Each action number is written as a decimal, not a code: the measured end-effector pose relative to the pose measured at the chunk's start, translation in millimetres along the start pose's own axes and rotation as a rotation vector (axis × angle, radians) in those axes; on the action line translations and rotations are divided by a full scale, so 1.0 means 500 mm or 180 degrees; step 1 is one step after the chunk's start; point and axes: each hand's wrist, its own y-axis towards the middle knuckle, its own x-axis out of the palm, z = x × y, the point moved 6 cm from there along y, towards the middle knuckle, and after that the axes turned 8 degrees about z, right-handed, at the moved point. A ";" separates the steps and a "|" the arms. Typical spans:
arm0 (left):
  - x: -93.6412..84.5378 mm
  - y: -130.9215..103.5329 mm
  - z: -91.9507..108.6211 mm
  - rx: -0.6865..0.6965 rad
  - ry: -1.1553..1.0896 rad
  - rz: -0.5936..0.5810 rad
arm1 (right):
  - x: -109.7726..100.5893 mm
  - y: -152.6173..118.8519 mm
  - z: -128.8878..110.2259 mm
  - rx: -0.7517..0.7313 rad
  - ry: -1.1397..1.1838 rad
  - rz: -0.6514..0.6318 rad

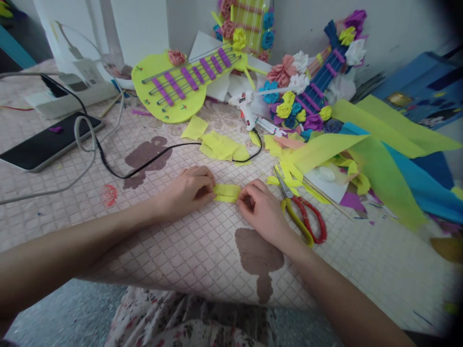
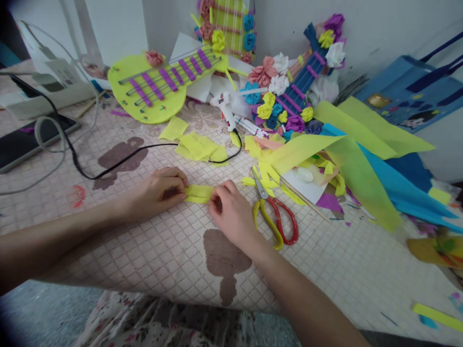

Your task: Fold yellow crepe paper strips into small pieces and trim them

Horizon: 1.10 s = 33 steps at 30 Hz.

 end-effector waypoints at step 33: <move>0.017 0.001 0.014 -0.0421 0.0118 0.0028 | 0.012 0.003 -0.014 -0.0034 -0.0366 0.0102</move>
